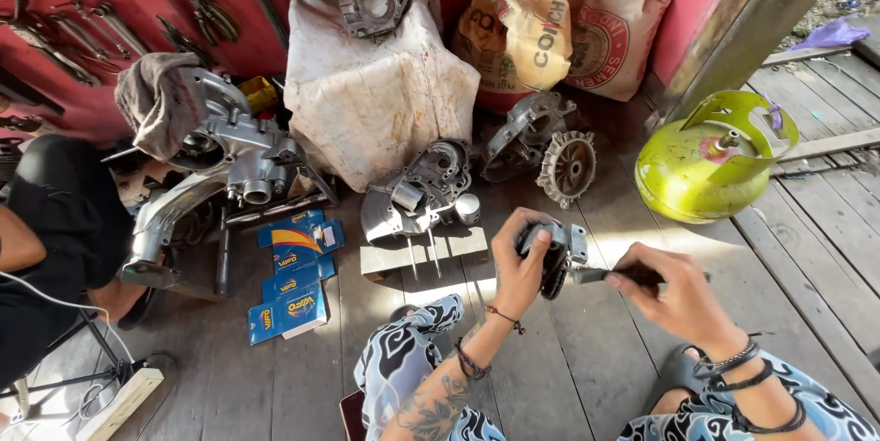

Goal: The person sits on the floor and scrubs a metal engine component with a brush. They rotate the part to clean different surfaces and briefly set it down before picking it up again to continue scrubbing.

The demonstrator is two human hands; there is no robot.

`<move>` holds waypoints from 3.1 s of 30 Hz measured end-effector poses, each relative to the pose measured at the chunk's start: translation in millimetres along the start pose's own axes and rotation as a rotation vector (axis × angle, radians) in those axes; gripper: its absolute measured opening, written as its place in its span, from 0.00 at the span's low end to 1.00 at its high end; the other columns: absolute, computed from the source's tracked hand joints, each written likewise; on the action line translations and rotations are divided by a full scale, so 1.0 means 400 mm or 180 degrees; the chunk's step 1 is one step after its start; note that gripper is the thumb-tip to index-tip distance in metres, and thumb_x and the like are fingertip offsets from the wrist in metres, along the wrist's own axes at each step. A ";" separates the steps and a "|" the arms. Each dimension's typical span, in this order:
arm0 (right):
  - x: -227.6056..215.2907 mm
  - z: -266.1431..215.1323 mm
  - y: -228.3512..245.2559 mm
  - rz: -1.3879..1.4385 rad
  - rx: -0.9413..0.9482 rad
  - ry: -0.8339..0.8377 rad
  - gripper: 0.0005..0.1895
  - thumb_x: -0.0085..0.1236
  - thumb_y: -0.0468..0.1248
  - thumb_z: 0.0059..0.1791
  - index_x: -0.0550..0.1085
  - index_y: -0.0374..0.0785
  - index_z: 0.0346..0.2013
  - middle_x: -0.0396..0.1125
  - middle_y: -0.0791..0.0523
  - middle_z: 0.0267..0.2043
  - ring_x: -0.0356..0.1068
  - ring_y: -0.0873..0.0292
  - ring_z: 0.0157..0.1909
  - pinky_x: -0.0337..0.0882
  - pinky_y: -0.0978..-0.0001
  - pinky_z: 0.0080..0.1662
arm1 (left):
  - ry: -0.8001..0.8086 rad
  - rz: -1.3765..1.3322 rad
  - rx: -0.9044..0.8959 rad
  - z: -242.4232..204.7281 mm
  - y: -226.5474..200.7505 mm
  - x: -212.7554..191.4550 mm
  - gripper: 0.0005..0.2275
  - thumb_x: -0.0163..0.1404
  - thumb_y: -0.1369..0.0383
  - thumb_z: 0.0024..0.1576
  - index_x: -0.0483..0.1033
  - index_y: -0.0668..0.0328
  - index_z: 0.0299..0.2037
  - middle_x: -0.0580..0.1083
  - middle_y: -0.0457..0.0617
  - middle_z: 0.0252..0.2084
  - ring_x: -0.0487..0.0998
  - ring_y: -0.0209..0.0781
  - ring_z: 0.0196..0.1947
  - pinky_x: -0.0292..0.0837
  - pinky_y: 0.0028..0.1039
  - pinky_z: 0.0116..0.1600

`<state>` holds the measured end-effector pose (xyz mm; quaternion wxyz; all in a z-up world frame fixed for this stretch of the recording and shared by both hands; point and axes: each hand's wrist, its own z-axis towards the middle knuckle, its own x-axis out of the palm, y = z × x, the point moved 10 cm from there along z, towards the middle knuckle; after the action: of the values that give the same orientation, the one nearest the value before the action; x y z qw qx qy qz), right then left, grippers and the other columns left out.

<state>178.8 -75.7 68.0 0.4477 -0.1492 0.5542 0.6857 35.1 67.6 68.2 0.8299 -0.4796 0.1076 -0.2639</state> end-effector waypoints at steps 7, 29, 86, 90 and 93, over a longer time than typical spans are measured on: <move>0.016 -0.008 0.003 0.0354 -0.0350 0.0032 0.07 0.63 0.41 0.45 0.79 0.42 0.30 0.75 0.61 0.25 0.71 0.67 0.22 0.74 0.79 0.28 | 0.0324 -0.0549 -0.1121 -0.039 0.124 0.042 0.24 0.41 0.44 0.63 0.77 0.58 0.36 0.74 0.41 0.33 0.73 0.32 0.35 0.64 0.23 0.41; 0.014 -0.019 -0.029 -0.0560 -0.0585 -0.0358 0.12 0.64 0.50 0.43 0.79 0.49 0.34 0.77 0.66 0.28 0.72 0.68 0.30 0.56 0.63 0.61 | 0.0481 -0.0547 -0.1128 -0.033 0.131 0.051 0.24 0.41 0.43 0.63 0.68 0.53 0.25 0.62 0.36 0.24 0.61 0.26 0.27 0.55 0.20 0.33; 0.034 0.003 0.064 0.0316 -0.0170 -0.0480 0.04 0.67 0.33 0.41 0.78 0.46 0.25 0.68 0.61 0.12 0.64 0.62 0.12 0.67 0.75 0.23 | -0.0295 -0.0829 -0.2612 -0.089 0.193 0.035 0.29 0.48 0.42 0.62 0.79 0.67 0.46 0.73 0.56 0.40 0.74 0.42 0.40 0.78 0.31 0.41; 0.053 -0.011 0.080 0.0289 -0.0219 -0.0613 0.05 0.65 0.31 0.43 0.76 0.42 0.26 0.66 0.59 0.11 0.64 0.61 0.12 0.66 0.75 0.21 | -0.0422 -0.1246 -0.2952 -0.100 0.155 0.036 0.30 0.47 0.39 0.59 0.74 0.65 0.48 0.67 0.52 0.42 0.72 0.42 0.44 0.74 0.30 0.49; 0.080 -0.022 0.059 0.0149 -0.0292 -0.0702 0.06 0.66 0.32 0.42 0.76 0.44 0.26 0.65 0.60 0.11 0.65 0.61 0.12 0.67 0.76 0.22 | -0.0349 -0.1493 -0.2722 -0.086 0.155 0.036 0.27 0.44 0.41 0.63 0.78 0.61 0.40 0.69 0.45 0.30 0.74 0.35 0.32 0.74 0.23 0.38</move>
<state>140.1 -68.9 57.4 0.4826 -0.0802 0.4730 0.7328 53.2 59.0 -1.6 0.4813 -0.8019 0.0514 -0.3503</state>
